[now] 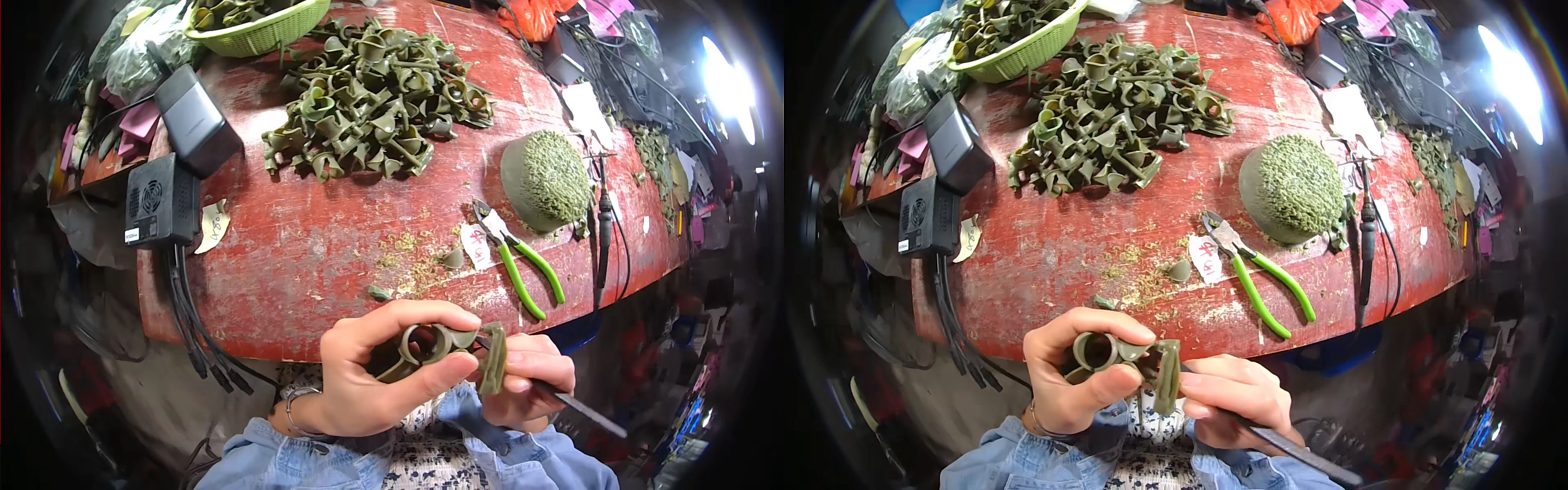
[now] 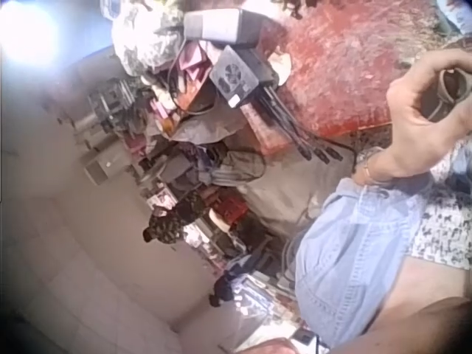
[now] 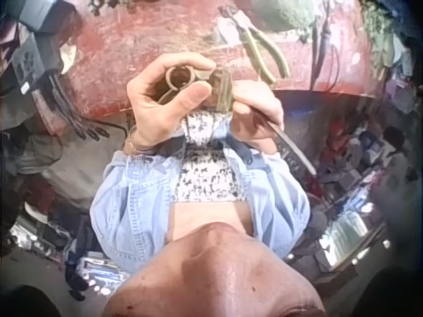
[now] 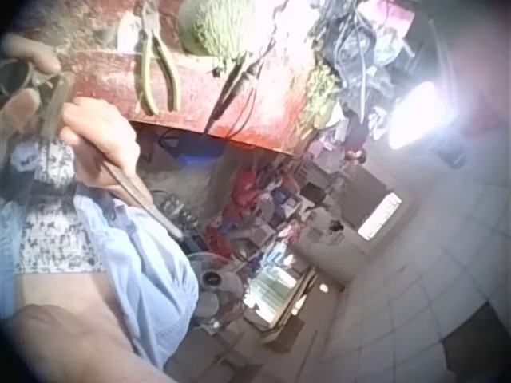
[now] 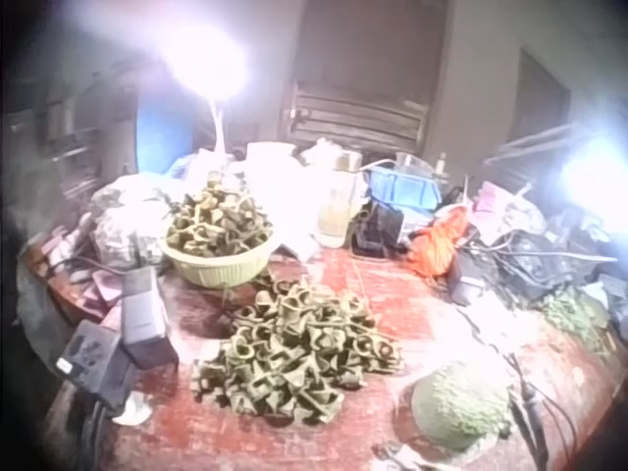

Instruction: The recorder is assembling small plastic foliage pieces by inserting green plastic rings onto dark stem-like components.

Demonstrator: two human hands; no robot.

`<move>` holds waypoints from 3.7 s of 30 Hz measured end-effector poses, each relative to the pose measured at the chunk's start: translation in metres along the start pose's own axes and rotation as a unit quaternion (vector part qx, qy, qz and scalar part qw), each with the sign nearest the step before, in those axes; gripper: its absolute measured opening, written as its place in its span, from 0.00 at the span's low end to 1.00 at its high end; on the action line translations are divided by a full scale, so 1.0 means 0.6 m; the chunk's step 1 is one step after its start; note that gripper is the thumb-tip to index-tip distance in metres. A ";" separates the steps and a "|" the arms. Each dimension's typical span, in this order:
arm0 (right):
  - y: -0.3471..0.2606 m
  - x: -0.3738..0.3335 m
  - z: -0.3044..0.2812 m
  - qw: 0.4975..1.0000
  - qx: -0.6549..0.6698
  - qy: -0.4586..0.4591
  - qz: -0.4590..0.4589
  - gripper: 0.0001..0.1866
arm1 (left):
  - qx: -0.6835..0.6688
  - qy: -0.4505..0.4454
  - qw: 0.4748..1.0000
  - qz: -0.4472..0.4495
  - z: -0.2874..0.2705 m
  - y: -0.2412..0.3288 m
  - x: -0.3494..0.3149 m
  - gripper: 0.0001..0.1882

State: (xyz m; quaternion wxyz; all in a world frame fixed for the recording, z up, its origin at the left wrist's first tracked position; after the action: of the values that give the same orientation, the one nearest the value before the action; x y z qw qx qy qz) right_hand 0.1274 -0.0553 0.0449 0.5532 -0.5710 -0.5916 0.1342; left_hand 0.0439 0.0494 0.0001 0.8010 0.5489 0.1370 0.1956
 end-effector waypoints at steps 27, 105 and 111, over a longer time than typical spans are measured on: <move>-0.010 -0.007 -0.001 0.999 0.047 0.007 -0.024 0.11 | 0.054 -0.026 0.996 0.061 0.000 0.014 -0.003 0.20; -0.001 0.019 -0.026 0.996 0.074 -0.006 0.040 0.13 | -0.144 -0.066 0.987 -0.022 0.018 -0.040 0.031 0.14; 0.001 0.024 -0.024 0.998 0.033 -0.001 0.051 0.08 | -0.167 -0.049 0.979 -0.103 0.006 -0.050 0.024 0.16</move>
State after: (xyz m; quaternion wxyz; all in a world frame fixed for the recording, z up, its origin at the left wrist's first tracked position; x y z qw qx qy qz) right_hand 0.1428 -0.0501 0.0568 0.5634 -0.5822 -0.5573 0.1820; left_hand 0.0630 0.0434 -0.0265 0.9028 0.3995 0.1193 0.1052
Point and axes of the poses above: each hand's wrist, its own x-axis towards the middle knuckle, its own z-axis out of the palm, y = z × x, the point moved 10 cm from there along x, towards the middle knuckle, and after that the axes turned 14 degrees about -y, right-handed, at the moved point
